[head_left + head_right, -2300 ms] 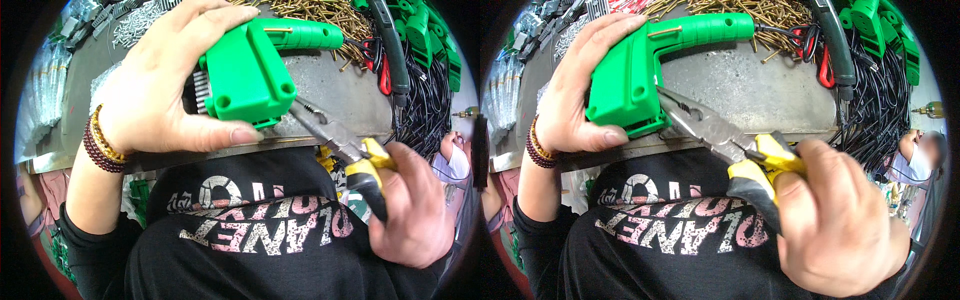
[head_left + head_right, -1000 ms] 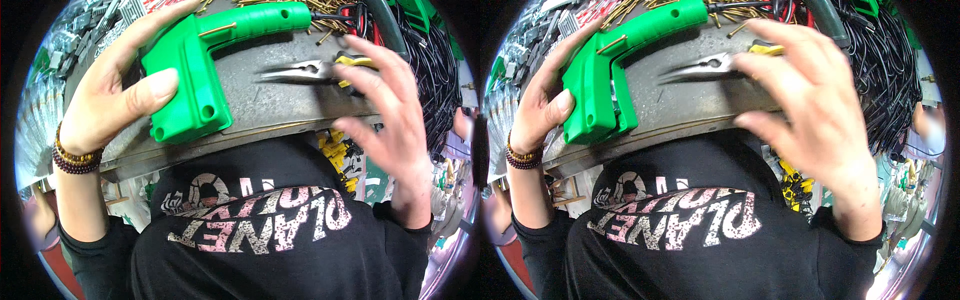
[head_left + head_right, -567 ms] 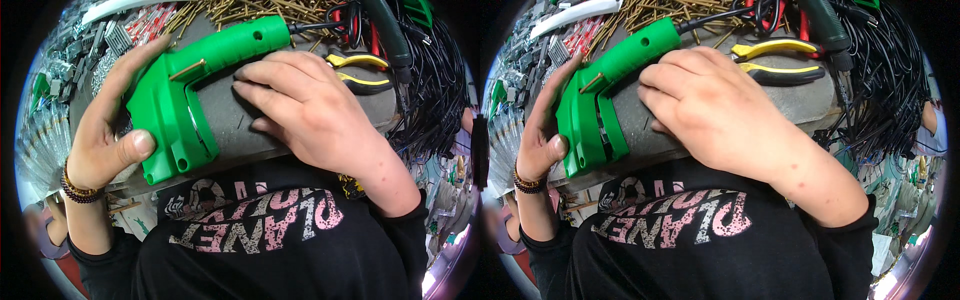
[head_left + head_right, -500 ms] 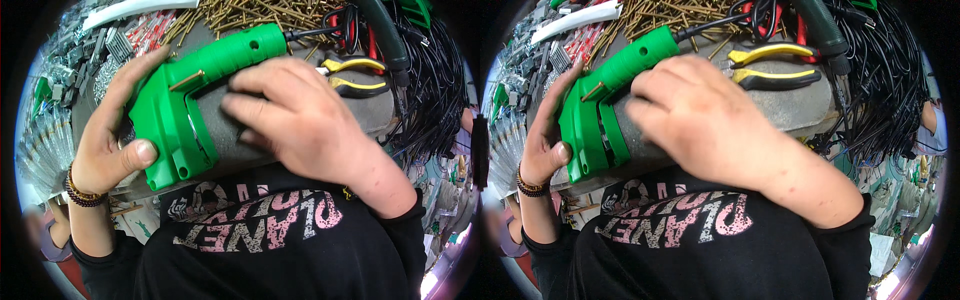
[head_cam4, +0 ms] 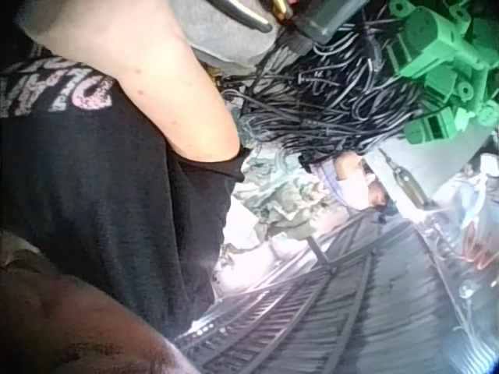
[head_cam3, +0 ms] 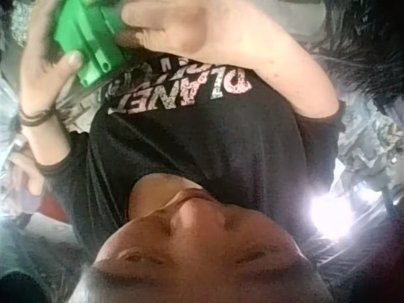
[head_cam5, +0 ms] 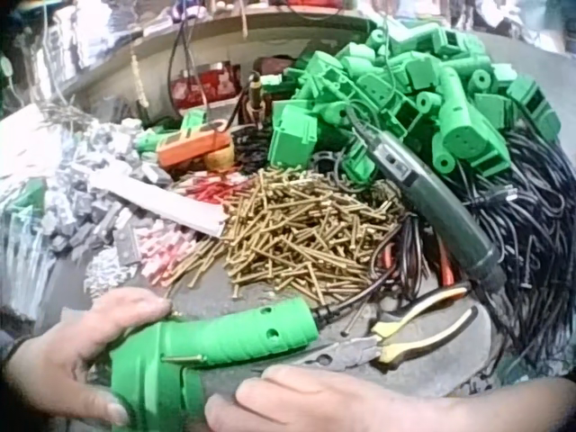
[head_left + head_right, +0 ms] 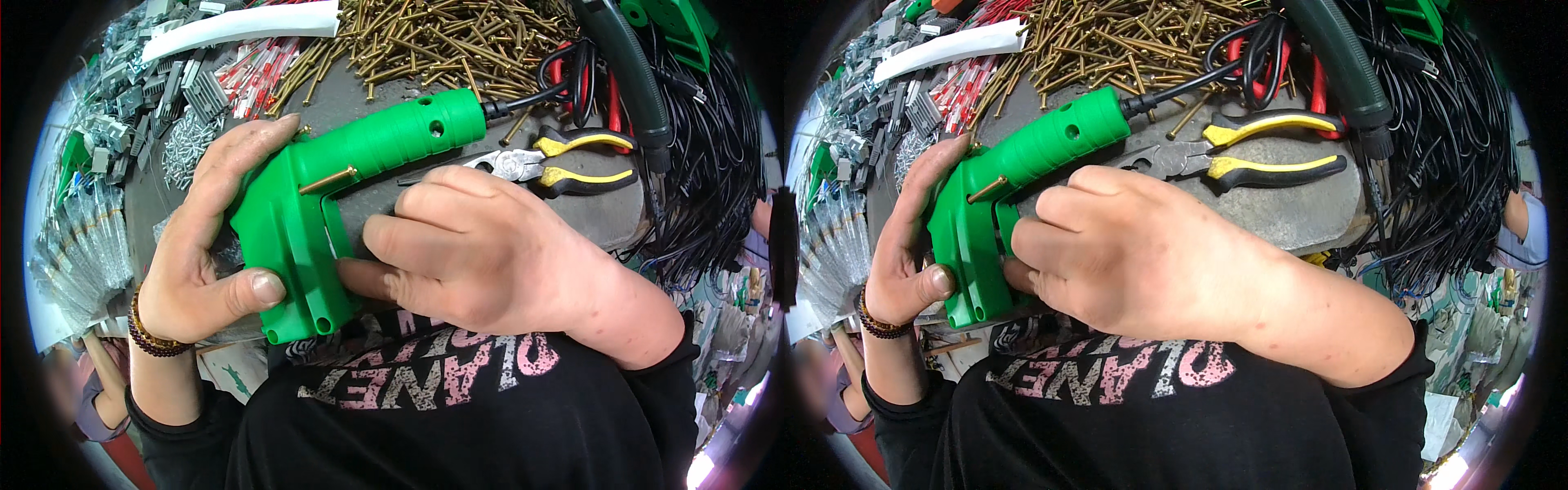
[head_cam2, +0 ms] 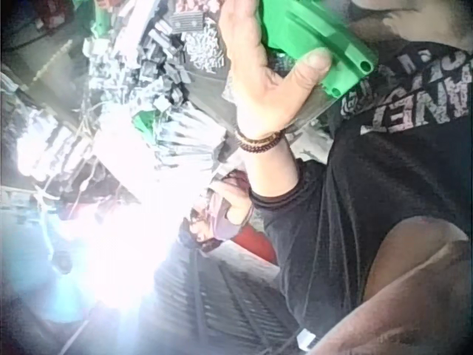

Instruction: Assembling a green handheld electronic device, including wiring and soldering internal components.

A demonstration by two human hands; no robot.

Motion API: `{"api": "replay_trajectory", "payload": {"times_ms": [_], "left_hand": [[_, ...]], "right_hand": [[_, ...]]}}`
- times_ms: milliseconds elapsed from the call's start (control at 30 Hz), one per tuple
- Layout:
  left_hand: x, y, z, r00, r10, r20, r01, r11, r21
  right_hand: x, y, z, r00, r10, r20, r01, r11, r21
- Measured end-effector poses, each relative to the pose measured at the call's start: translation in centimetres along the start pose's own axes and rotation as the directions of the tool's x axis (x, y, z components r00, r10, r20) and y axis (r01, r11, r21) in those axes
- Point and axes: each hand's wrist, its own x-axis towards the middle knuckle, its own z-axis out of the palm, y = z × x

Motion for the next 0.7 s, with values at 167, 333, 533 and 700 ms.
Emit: {"api": "replay_trajectory", "payload": {"times_ms": [167,333,533,700], "left_hand": [[0.2,-0.2,-0.1,0.999,0.043,0.017,-0.043,0.998,0.039],[0.4,0.0,-0.4,0.994,0.108,0.030,-0.110,0.990,0.093],[0.2,-0.2,-0.3,0.986,0.159,-0.048,-0.156,0.986,0.058],[0.9,-3.1,-1.0,0.978,0.183,-0.100,-0.187,0.982,-0.038]], "right_hand": [[-0.5,0.0,-0.2,0.998,0.018,0.063,-0.016,0.999,-0.031],[0.2,-0.1,-1.4,0.991,0.002,0.130,0.004,0.999,-0.044],[3.3,-1.5,-4.1,0.982,-0.045,0.183,0.026,0.994,0.102],[8.4,-2.4,-3.9,0.980,-0.098,0.174,0.048,0.960,0.275]]}}
